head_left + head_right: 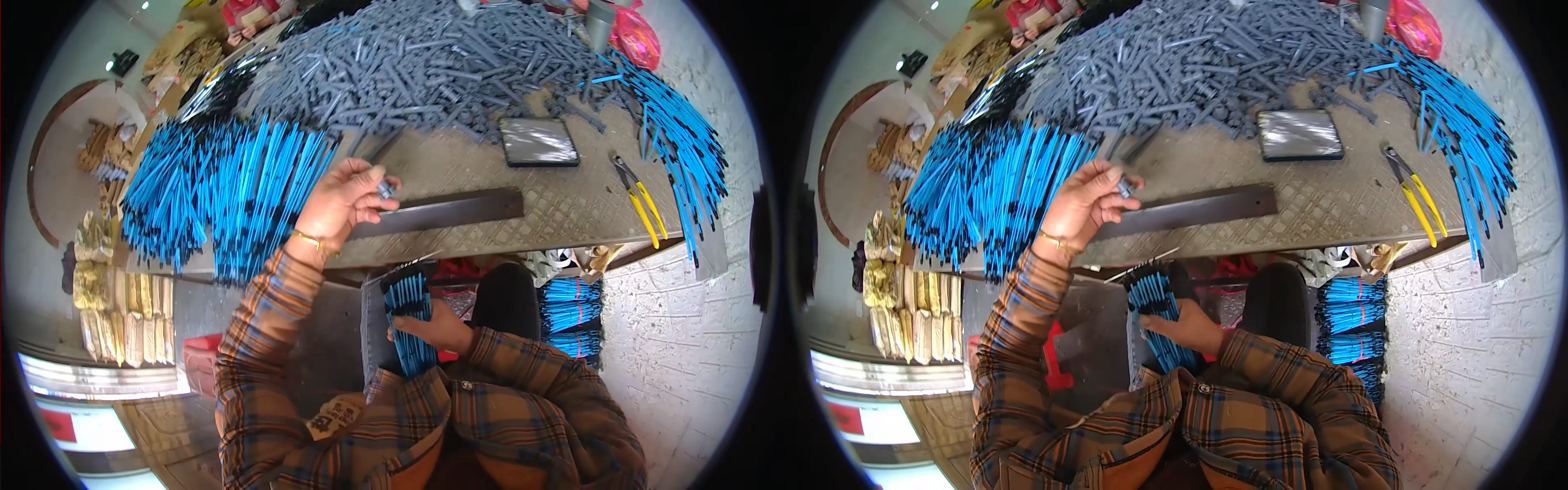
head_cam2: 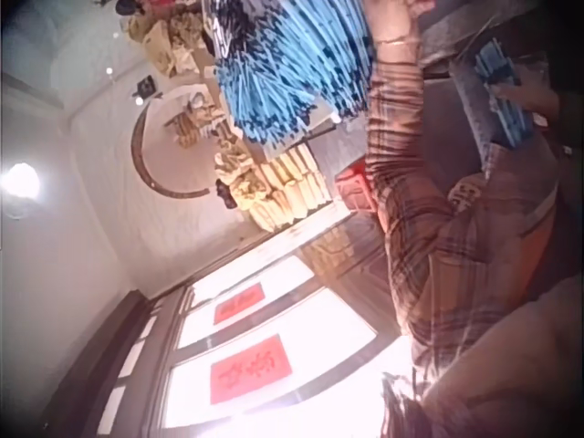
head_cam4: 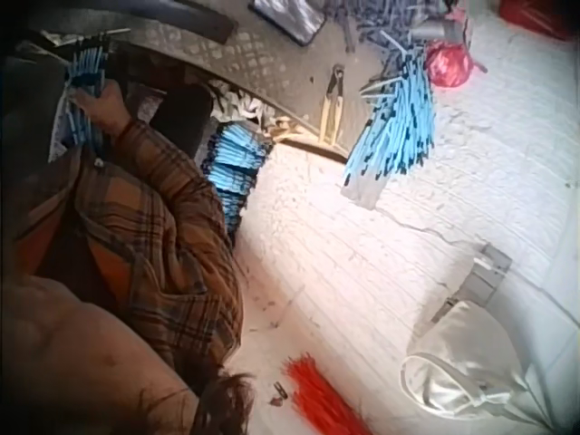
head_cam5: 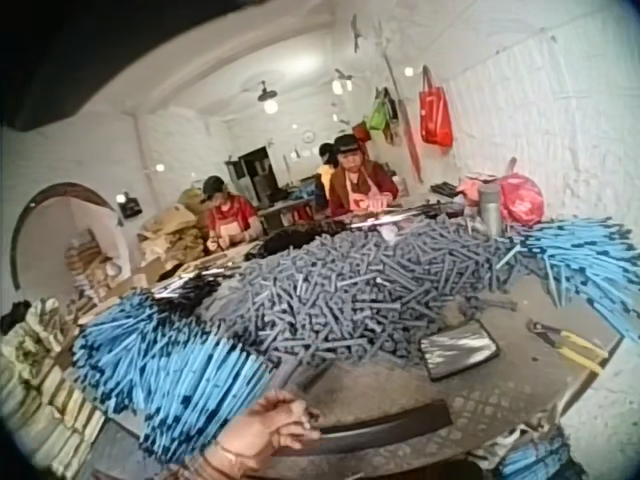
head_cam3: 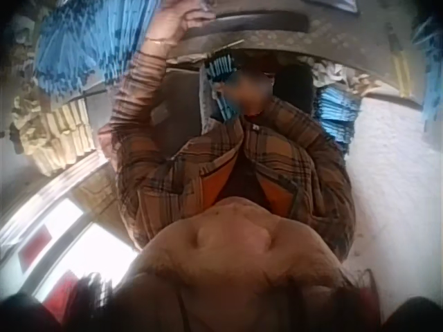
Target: The person gathers umbrella ribs, threads a wire through the ends of the ribs, attaches a plastic hub to the assembly, and twists and trims the wire using pliers.
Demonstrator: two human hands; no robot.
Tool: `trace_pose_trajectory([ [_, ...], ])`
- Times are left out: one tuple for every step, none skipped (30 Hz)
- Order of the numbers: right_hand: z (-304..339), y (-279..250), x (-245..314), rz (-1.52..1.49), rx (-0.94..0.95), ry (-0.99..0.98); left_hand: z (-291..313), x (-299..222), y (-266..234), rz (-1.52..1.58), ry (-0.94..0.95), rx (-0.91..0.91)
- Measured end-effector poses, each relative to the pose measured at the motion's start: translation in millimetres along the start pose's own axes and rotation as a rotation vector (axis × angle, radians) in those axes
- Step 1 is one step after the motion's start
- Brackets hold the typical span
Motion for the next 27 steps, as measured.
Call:
trace_pose_trajectory([
  [-1.5, -0.5, -2.4, 0.014, -0.01, 0.009, 15.6, 1.9, 0.8, 0.01, -0.002, -0.024],
  [-3.3, 2.0, -4.2, 0.011, 0.005, 0.03, 30.4, 5.2, 0.3, 0.023, -0.012, -0.064],
  [-4.9, 3.8, -3.1, 0.017, 0.009, 0.03, 43.3, 9.5, -0.7, 0.036, -0.022, -0.102],
  [-6.4, 5.6, -1.7, 0.023, 0.012, 0.029, 54.3, 14.9, -3.9, 0.05, -0.033, -0.138],
  [-7.9, 8.3, -0.1, 0.031, 0.016, 0.026, 64.9, 19.0, -8.0, 0.061, -0.034, -0.157],
  [-9.2, 11.6, -0.7, 0.029, 0.026, 0.043, 75.3, 23.5, -12.9, 0.036, -0.055, -0.179],
  [-10.8, 13.8, 0.3, 0.022, 0.03, 0.037, 83.9, 28.3, -17.9, 0.011, -0.075, -0.196],
  [-12.2, 15.8, 1.6, 0.017, 0.032, 0.029, 91.0, 33.1, -22.0, -0.015, -0.096, -0.21],
  [-13.5, 17.5, 2.9, 0.011, 0.033, 0.02, 96.5, 37.6, -25.1, -0.006, -0.097, -0.219],
  [-14.8, 18.9, 2.7, 0.012, 0.036, 0.03, 101.4, 42.4, -28.3, -0.024, -0.103, -0.227],
  [-16.1, 20.1, 2.6, 0.02, 0.039, 0.045, 105.5, 45.7, -30.2, -0.043, -0.11, -0.235],
  [-17.2, 21.3, 2.5, 0.029, 0.042, 0.058, 109.3, 48.3, -32.0, -0.062, -0.115, -0.241],
  [-18.2, 22.7, 1.5, 0.038, 0.044, 0.071, 112.6, 50.7, -33.4, -0.055, -0.115, -0.245],
  [-19.0, 24.2, 0.3, 0.04, 0.045, 0.077, 115.1, 50.6, -33.2, -0.067, -0.107, -0.243],
  [-19.9, 25.3, -0.1, 0.056, 0.048, 0.079, 116.5, 49.9, -32.6, -0.08, -0.099, -0.24],
  [-20.8, 26.5, -0.2, 0.071, 0.051, 0.079, 117.7, 48.9, -32.3, -0.093, -0.092, -0.236],
  [-21.5, 27.5, -0.2, 0.086, 0.054, 0.079, 118.9, 48.6, -32.6, -0.089, -0.09, -0.237],
  [-22.2, 28.2, -0.3, 0.088, 0.053, 0.082, 119.5, 47.2, -32.7, -0.119, -0.087, -0.233],
  [-22.9, 29.1, -0.1, 0.096, 0.056, 0.085, 119.9, 45.7, -32.7, -0.149, -0.084, -0.23],
  [-23.4, 29.9, 0.0, 0.104, 0.058, 0.088, 120.1, 44.6, -32.6, -0.18, -0.082, -0.225],
  [-23.9, 30.7, -0.2, 0.111, 0.06, 0.09, 120.5, 44.5, -32.8, -0.178, -0.082, -0.224],
  [-24.3, 31.4, -0.5, 0.112, 0.059, 0.091, 121.0, 43.4, -33.2, -0.2, -0.078, -0.226],
  [-24.7, 31.5, -0.8, 0.123, 0.051, 0.094, 121.5, 42.3, -33.6, -0.223, -0.074, -0.228],
  [-25.0, 31.6, -1.1, 0.134, 0.043, 0.096, 122.2, 41.1, -33.9, -0.247, -0.07, -0.23],
  [-25.4, 31.4, -1.1, 0.145, 0.035, 0.098, 122.5, 40.5, -33.8, -0.246, -0.07, -0.229],
  [-25.9, 31.6, -1.6, 0.145, 0.033, 0.098, 123.1, 39.8, -33.8, -0.257, -0.074, -0.228],
  [-26.6, 31.1, -1.9, 0.156, 0.026, 0.092, 123.9, 39.1, -33.9, -0.268, -0.078, -0.226],
])
Point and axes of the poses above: each hand's wrist, its own z-axis away from the middle knuckle, its own y-axis out of the palm, x = y × z, the point moved 8 cm from there along -z, towards the middle knuckle, and after that the axes turned 12 degrees about x, right-handed, at the moved point
